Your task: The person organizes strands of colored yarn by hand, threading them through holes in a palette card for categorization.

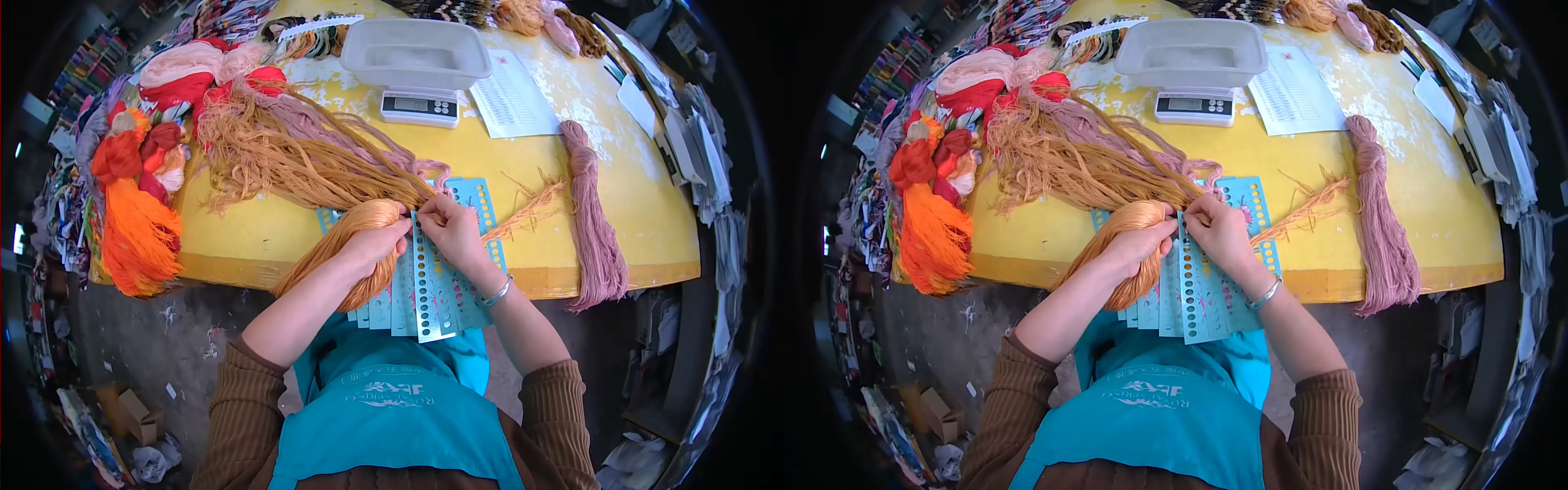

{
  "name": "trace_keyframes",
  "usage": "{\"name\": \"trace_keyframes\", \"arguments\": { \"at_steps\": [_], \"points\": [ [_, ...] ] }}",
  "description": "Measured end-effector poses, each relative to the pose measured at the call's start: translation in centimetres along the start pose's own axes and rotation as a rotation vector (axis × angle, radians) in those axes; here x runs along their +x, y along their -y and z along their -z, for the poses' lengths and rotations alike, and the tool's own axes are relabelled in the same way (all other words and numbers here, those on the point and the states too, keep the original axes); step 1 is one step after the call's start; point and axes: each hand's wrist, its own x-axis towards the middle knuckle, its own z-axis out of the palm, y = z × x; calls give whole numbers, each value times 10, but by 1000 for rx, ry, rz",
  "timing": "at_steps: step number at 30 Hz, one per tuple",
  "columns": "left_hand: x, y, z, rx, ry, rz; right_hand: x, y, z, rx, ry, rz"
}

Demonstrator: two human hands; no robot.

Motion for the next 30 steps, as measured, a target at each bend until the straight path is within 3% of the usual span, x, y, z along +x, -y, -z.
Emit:
{"name": "trace_keyframes", "arguments": {
  "at_steps": [6, 9, 11, 13, 16, 23, 25, 27, 30],
  "points": [
    [20, 8, 15, 111, 41, -40, 5, -6, -5, 183, 24, -36],
    [21, 8, 24, 258, 103, -158, 9, -2, -3, 68, 52, -29],
    [9, -6, 29, 558, -27, -48, 13, -1, -1, -26, 129, -87],
    [7, -6, 41, 538, -78, -44, 16, -5, -2, -5, 131, -60],
    [1, -8, 46, 281, 2, -172, 16, 1, -1, -21, 144, -59],
    [-1, -12, 29, 150, 19, -102, 11, 11, -1, -111, 102, -72],
    [-6, -17, 21, 198, 259, -90, 10, 8, -3, -170, 81, -52],
    [-12, -17, 14, 177, 261, -57, 12, 3, -7, -227, 65, -30],
    [-3, -17, 15, 49, 125, 28, 16, -3, -6, -28, 54, -77]
  ]
}}
